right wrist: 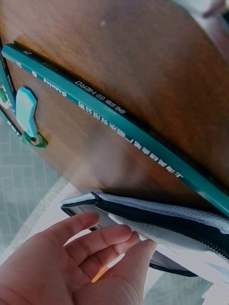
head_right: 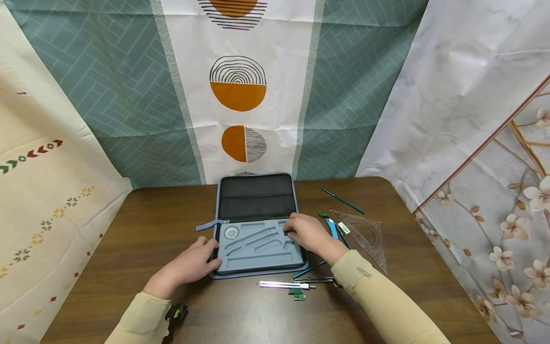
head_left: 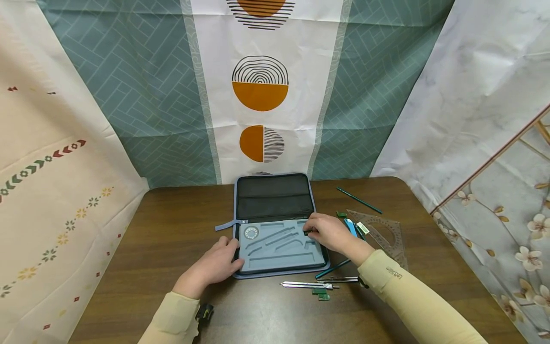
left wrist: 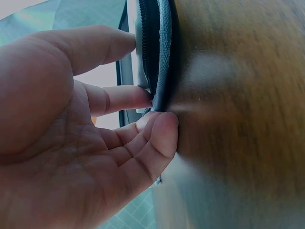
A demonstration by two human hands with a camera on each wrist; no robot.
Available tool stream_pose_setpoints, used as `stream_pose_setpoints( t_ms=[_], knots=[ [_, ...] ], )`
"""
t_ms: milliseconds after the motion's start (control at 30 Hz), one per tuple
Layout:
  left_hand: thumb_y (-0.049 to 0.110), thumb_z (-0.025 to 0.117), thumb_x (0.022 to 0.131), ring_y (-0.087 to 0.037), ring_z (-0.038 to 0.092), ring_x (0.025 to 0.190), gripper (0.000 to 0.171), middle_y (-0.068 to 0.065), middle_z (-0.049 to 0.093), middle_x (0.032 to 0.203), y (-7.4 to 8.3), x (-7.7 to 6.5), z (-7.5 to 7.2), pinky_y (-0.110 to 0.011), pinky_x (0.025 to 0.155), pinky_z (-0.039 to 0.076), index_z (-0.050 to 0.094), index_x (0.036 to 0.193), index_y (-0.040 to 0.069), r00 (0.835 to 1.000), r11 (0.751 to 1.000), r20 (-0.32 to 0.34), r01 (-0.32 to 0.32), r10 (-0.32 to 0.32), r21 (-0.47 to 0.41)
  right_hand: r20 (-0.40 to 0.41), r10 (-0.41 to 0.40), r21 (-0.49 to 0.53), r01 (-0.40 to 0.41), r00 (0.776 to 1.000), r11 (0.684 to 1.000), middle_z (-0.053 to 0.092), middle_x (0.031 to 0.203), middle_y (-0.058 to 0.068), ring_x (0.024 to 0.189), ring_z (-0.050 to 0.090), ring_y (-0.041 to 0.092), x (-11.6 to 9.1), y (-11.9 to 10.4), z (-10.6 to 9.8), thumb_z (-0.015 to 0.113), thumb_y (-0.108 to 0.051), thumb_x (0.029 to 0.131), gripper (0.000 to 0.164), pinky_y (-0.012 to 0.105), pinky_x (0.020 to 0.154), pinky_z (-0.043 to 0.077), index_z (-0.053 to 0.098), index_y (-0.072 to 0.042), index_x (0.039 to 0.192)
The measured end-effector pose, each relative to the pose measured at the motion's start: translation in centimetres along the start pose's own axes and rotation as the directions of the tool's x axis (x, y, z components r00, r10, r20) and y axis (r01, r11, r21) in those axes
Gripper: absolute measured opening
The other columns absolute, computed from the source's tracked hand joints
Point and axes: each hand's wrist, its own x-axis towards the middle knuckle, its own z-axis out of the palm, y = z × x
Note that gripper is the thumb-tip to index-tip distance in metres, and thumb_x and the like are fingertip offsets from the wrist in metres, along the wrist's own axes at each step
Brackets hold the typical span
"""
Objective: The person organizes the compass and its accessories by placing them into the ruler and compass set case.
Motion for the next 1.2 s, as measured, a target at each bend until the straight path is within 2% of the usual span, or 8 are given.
stream_pose_setpoints(
  t_ms=[367,633,733,900,1033,1200],
  knots=[
    [0.020,0.073,0.105,-0.028,0.054,0.102,0.039,-0.018,0.056,0.121,-0.1,0.0,0.0,-0.050,0.091,0.052,0.063,0.135,-0.002,1.000,1.000,0.003,0.002,-0.002,0.009,-0.010,-0.004,0.026,0.005,1.000,1.000,0.071,0.111,-0.001,0.097,0.073,0.017,-0.3,0.4,0.1,0.085,-0.006,0.097,0.021,0.037,0.083,0.060,0.082,-0.013,0.117],
    [0.020,0.073,0.106,-0.028,0.054,0.102,0.038,-0.019,0.056,0.121,-0.1,0.0,0.0,-0.051,0.091,0.052,0.063,0.135,-0.003,1.000,1.000,0.002,-0.006,0.006,0.009,-0.073,0.014,0.023,-0.012,0.997,1.000,0.073,0.113,0.005,0.090,0.066,0.018,-0.8,1.6,-0.8,0.085,-0.010,0.098,0.027,0.042,0.079,0.057,0.079,-0.009,0.125],
    [0.020,0.073,0.106,-0.028,0.054,0.102,0.039,-0.019,0.056,0.121,-0.1,0.0,0.0,-0.051,0.091,0.052,0.063,0.135,-0.003,1.000,1.000,0.001,-0.007,0.007,0.009,-0.105,0.035,0.014,-0.034,0.994,0.999,0.074,0.117,0.007,0.094,0.070,0.022,-1.0,2.3,-1.2,0.085,-0.011,0.098,0.031,0.046,0.081,0.058,0.078,-0.007,0.128],
    [0.020,0.073,0.106,-0.028,0.052,0.099,0.037,-0.018,0.055,0.118,-0.1,0.0,0.0,-0.050,0.088,0.051,0.063,0.135,-0.002,1.000,1.000,0.003,-0.002,0.002,0.010,-0.154,0.075,-0.023,-0.080,0.985,0.997,0.075,0.123,0.010,0.112,0.073,0.032,-1.6,3.5,-1.8,0.086,-0.009,0.097,0.034,0.053,0.092,0.059,0.077,-0.005,0.130],
    [0.020,0.073,0.106,-0.027,0.050,0.096,0.035,-0.015,0.053,0.113,-0.1,0.0,0.0,-0.048,0.085,0.050,0.063,0.132,-0.001,1.000,1.000,0.002,-0.001,0.001,0.010,-0.179,0.127,-0.062,-0.140,0.976,0.988,0.074,0.124,0.012,0.111,0.072,0.035,-2.1,4.7,-2.1,0.087,-0.008,0.096,0.035,0.055,0.090,0.059,0.077,-0.005,0.129],
    [0.019,0.073,0.106,-0.026,0.049,0.094,0.032,-0.014,0.052,0.110,-0.3,0.1,0.1,-0.048,0.084,0.049,0.062,0.129,0.000,1.000,1.000,-0.005,-0.010,0.010,0.009,-0.171,0.195,-0.103,-0.214,0.966,0.971,0.073,0.126,0.013,0.113,0.070,0.037,-2.6,6.1,-1.9,0.088,-0.009,0.096,0.037,0.054,0.090,0.059,0.076,-0.004,0.131]
  ],
)
